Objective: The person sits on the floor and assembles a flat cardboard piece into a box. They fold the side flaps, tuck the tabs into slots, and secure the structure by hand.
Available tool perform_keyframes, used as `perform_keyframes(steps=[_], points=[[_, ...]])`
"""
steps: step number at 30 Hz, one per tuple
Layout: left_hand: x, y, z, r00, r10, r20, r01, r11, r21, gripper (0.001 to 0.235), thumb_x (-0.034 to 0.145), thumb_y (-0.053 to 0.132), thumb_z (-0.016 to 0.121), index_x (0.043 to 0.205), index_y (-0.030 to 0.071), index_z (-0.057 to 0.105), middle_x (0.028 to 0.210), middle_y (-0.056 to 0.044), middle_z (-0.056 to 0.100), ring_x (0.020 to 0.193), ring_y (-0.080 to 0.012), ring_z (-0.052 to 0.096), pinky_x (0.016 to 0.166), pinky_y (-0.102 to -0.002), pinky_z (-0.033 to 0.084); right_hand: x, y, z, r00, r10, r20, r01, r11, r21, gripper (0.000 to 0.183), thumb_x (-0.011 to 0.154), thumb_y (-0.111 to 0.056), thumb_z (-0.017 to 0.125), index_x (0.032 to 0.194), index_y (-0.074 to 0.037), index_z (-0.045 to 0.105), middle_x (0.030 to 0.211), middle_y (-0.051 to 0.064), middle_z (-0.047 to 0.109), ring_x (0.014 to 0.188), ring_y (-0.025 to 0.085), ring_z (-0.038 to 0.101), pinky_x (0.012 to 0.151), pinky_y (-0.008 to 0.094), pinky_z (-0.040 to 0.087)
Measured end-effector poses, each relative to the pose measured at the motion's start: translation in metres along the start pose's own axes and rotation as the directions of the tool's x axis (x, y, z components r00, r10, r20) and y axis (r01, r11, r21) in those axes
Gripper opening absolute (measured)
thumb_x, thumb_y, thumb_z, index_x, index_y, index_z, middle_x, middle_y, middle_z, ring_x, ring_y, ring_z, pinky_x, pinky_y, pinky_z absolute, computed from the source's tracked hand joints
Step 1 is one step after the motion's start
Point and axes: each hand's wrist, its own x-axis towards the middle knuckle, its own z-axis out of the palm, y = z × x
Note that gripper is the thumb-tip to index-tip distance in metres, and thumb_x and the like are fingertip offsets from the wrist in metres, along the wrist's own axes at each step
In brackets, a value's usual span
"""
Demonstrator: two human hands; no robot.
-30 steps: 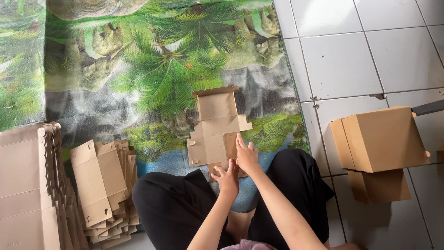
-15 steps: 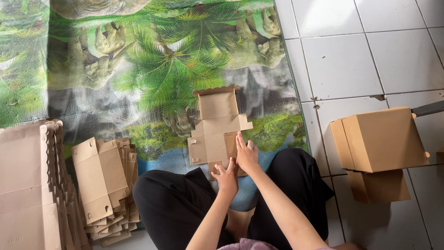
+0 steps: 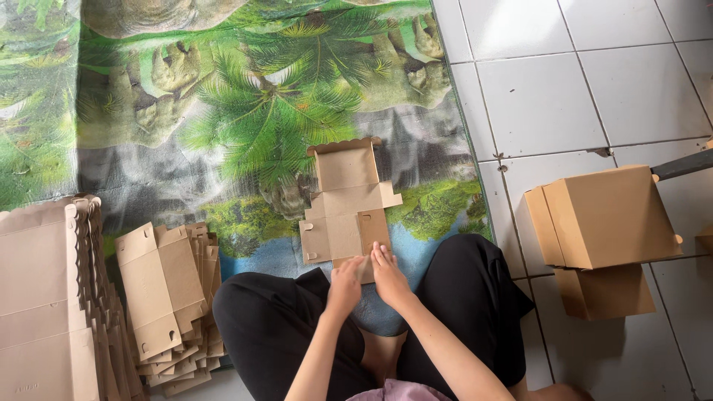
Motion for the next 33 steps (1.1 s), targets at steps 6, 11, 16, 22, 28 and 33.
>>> perform_keyframes(steps=[6, 11, 16, 22, 28, 33], points=[[0.019, -0.049, -0.020, 0.893, -0.337, -0.298, 0.058, 0.744, -0.666, 0.040, 0.084, -0.014, 0.048, 0.122, 0.000, 0.050, 0.114, -0.017, 0.051, 0.099, -0.0302, 0.061, 0.080, -0.035, 0.056, 0.017, 0.007, 0.035, 0.986, -0.169, -0.013, 0.167, 0.984, -0.067, 0.072, 0.080, 0.009, 0.043, 0.148, 0.004, 0.019, 0.158, 0.018, 0.004, 0.144, 0.036, 0.014, 0.114, 0.053, 0.019], [0.016, -0.042, -0.024, 0.716, -0.608, -0.343, 0.020, 0.510, -0.860, 0.054, 0.078, -0.008, 0.052, 0.129, 0.000, 0.036, 0.116, -0.013, 0.051, 0.087, -0.0156, 0.054, 0.072, -0.023, 0.050, 0.022, 0.012, 0.046, 0.996, -0.074, 0.040, 0.078, 0.993, -0.094, 0.075, 0.082, 0.004, 0.045, 0.150, -0.001, 0.012, 0.159, 0.013, -0.003, 0.146, 0.031, 0.007, 0.111, 0.061, 0.011], [0.028, -0.044, -0.020, 0.797, -0.526, -0.298, 0.027, 0.524, -0.851, 0.053, 0.082, -0.004, 0.054, 0.133, -0.001, 0.042, 0.122, -0.012, 0.057, 0.104, -0.0169, 0.053, 0.084, -0.027, 0.044, 0.004, 0.008, 0.025, 0.991, 0.029, 0.130, -0.010, 0.989, -0.148, 0.070, 0.091, -0.005, 0.044, 0.151, -0.006, 0.009, 0.160, 0.006, -0.006, 0.147, 0.023, 0.003, 0.108, 0.069, 0.001], [0.027, -0.044, -0.012, 0.697, -0.520, -0.494, 0.060, 0.729, -0.682, 0.050, 0.076, -0.009, 0.061, 0.123, 0.007, 0.055, 0.132, -0.016, 0.037, 0.112, -0.0282, 0.053, 0.088, -0.030, 0.055, -0.010, 0.011, 0.003, 0.978, 0.107, 0.177, -0.078, 0.983, -0.165, 0.061, 0.094, -0.013, 0.040, 0.151, -0.012, 0.016, 0.160, -0.001, -0.001, 0.146, 0.015, 0.007, 0.104, 0.072, -0.008], [0.032, -0.058, -0.007, 0.654, -0.561, -0.508, 0.099, 0.729, -0.678, 0.044, 0.075, 0.006, 0.064, 0.118, 0.015, 0.059, 0.105, -0.006, 0.059, 0.093, -0.0163, 0.064, 0.080, -0.027, 0.054, -0.015, 0.009, -0.006, 0.973, 0.115, 0.200, -0.095, 0.990, -0.107, 0.060, 0.093, -0.010, 0.039, 0.150, -0.011, 0.020, 0.159, -0.001, 0.001, 0.146, 0.015, 0.010, 0.109, 0.068, -0.005], [-0.005, 0.007, -0.030, 0.941, -0.180, -0.285, 0.057, 0.919, -0.390, 0.047, 0.087, -0.001, 0.056, 0.131, 0.012, 0.053, 0.128, -0.013, 0.049, 0.120, -0.0268, 0.051, 0.098, -0.037, 0.047, -0.018, 0.003, -0.014, 0.993, 0.084, 0.088, -0.080, 0.996, -0.047, 0.057, 0.092, -0.008, 0.041, 0.147, -0.008, 0.029, 0.158, 0.006, 0.016, 0.143, 0.020, 0.023, 0.110, 0.065, 0.000]])
